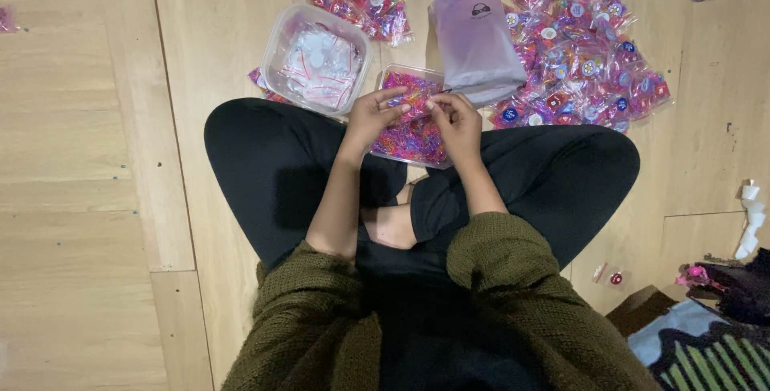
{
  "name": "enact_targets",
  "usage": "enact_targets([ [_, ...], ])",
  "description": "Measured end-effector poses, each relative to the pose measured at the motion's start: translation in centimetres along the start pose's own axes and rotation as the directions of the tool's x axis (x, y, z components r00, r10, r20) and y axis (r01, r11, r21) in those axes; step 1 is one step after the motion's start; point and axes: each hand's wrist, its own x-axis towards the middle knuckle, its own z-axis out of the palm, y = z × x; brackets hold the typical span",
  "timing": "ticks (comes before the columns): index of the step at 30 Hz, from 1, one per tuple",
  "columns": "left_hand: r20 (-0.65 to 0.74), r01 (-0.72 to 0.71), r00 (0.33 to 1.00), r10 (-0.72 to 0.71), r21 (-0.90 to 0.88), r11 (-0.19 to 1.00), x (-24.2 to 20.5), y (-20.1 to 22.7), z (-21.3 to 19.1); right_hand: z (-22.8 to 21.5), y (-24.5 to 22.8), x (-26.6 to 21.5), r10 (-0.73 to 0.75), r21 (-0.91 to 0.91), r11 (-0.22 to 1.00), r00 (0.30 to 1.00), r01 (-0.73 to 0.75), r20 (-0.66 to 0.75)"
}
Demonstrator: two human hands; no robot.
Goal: Bagging small pink decorative items into plastic pouches while sitting on the floor
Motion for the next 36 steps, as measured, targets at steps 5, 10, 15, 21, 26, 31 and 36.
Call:
enact_targets([
  [5,-0.058,-0.040,0.997,0.040,-0.004,0.999,-0.1,-0.2,0.4,0.3,-0.3,-0.3,0.064,-0.007,0.998,0.998,-0.064,-0.020],
  [10,-0.078,-0.076,0.994,0.078,0.036,0.996,0.4,-1.3,0.5,0.9,1.0,-1.0,0.158,0.021,0.987,0.987,-0.158,-0.006],
  [15,-0.054,-0.124,0.991,0.125,0.036,0.992,-0.3,-1.0,1.0,1.0,1.3,-1.0,0.168,-0.007,0.986,0.986,-0.168,-0.004],
  [21,-0.043,-0.166,0.985,0.167,0.030,0.986,0.2,-2.9,0.0,1.0,0.2,-1.2,0.157,0.001,0.988,0.988,-0.157,-0.002],
  [26,-0.059,-0.176,0.982,0.180,0.072,0.982,1.3,-4.2,-0.3,1.0,0.5,-1.1,0.157,-0.006,0.988,0.988,-0.157,-0.006],
  [31,-0.077,-0.214,0.971,0.228,0.154,0.965,1.0,-4.8,0.2,1.3,0.7,-1.1,0.149,-0.027,0.988,0.989,-0.149,-0.023],
  [36,-0.041,-0.268,0.946,0.323,0.464,0.844,-1.1,-3.1,0.8,1.6,1.0,-1.5,0.167,-0.034,0.985,0.986,-0.168,-0.027],
])
